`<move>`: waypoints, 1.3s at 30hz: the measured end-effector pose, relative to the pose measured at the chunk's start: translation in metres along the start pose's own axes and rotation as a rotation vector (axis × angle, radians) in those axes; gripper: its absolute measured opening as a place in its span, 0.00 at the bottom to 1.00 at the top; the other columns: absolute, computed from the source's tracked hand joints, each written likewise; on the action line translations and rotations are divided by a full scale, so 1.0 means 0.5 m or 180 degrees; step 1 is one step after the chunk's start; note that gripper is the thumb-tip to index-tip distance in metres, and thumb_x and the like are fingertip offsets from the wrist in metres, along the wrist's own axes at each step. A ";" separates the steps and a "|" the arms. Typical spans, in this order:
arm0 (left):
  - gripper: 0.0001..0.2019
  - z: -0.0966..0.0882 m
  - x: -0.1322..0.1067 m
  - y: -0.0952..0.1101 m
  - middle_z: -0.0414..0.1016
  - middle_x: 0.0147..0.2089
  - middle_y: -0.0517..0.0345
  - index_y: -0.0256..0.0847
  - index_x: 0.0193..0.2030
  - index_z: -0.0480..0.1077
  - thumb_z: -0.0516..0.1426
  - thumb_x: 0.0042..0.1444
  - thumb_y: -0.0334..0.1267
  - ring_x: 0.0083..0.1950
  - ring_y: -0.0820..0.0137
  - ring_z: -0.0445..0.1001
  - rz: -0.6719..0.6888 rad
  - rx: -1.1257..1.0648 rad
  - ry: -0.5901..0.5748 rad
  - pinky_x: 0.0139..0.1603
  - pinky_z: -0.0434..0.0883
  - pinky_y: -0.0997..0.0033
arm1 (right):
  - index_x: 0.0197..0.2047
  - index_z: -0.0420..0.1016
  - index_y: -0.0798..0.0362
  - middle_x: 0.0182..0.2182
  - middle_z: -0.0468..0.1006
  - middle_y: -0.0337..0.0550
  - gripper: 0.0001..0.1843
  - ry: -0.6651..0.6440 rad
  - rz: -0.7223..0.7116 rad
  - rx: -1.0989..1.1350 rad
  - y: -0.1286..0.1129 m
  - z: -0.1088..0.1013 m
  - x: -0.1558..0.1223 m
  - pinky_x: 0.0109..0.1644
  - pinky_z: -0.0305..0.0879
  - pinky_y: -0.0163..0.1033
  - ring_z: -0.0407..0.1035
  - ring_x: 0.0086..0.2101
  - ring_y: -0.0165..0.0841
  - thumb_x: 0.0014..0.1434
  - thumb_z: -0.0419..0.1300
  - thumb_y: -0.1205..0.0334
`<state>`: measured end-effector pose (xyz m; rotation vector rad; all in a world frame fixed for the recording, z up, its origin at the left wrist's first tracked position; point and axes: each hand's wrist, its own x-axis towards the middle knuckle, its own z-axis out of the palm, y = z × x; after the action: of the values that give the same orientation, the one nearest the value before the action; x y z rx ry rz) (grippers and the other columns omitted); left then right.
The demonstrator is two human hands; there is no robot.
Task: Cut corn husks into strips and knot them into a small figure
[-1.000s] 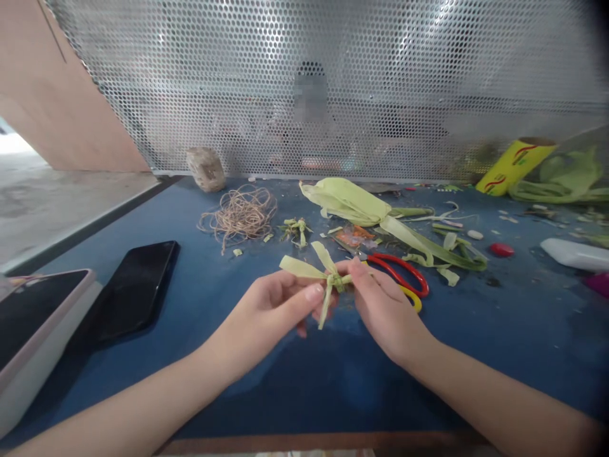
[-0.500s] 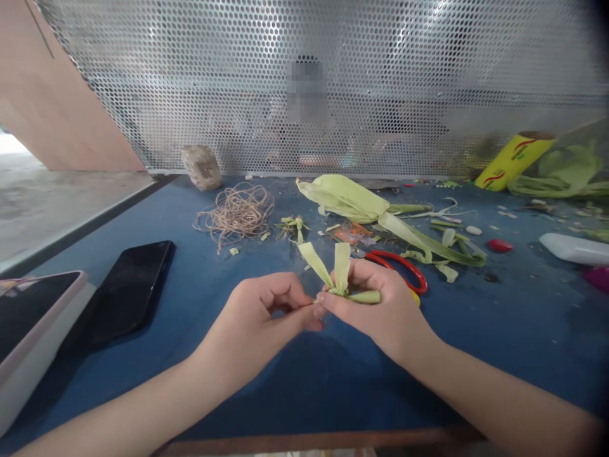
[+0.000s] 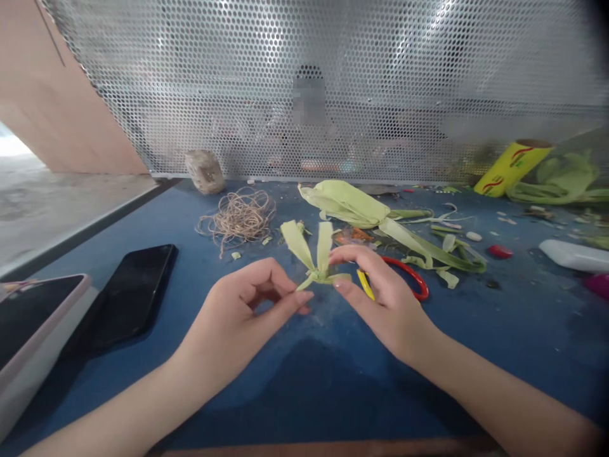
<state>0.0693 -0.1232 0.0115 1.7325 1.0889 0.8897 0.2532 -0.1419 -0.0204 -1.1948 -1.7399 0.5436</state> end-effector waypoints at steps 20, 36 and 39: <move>0.04 0.002 0.000 -0.005 0.79 0.24 0.61 0.42 0.28 0.76 0.61 0.48 0.37 0.23 0.71 0.76 -0.0291 -0.0266 -0.0526 0.21 0.69 0.80 | 0.31 0.66 0.51 0.24 0.70 0.36 0.06 -0.0834 -0.0349 -0.0199 -0.028 -0.017 -0.007 0.30 0.59 0.30 0.64 0.25 0.27 0.60 0.52 0.65; 0.02 0.011 -0.016 0.010 0.79 0.23 0.59 0.41 0.29 0.73 0.60 0.46 0.35 0.23 0.67 0.78 -0.0588 -0.0579 -0.0349 0.13 0.64 0.82 | 0.25 0.67 0.50 0.18 0.68 0.33 0.09 -0.0946 0.0381 0.0474 -0.046 -0.048 0.006 0.25 0.58 0.31 0.64 0.20 0.26 0.58 0.54 0.64; 0.03 0.009 -0.013 0.007 0.79 0.24 0.58 0.41 0.30 0.72 0.59 0.48 0.37 0.24 0.66 0.78 -0.0676 -0.0703 -0.0480 0.13 0.64 0.82 | 0.25 0.67 0.50 0.18 0.68 0.33 0.09 -0.0902 0.0420 0.0524 -0.046 -0.048 0.007 0.25 0.59 0.32 0.64 0.21 0.26 0.57 0.54 0.64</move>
<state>0.0719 -0.1314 0.0124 1.4479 1.0126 0.7065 0.2626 -0.1517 0.0100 -1.1632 -1.8171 0.9558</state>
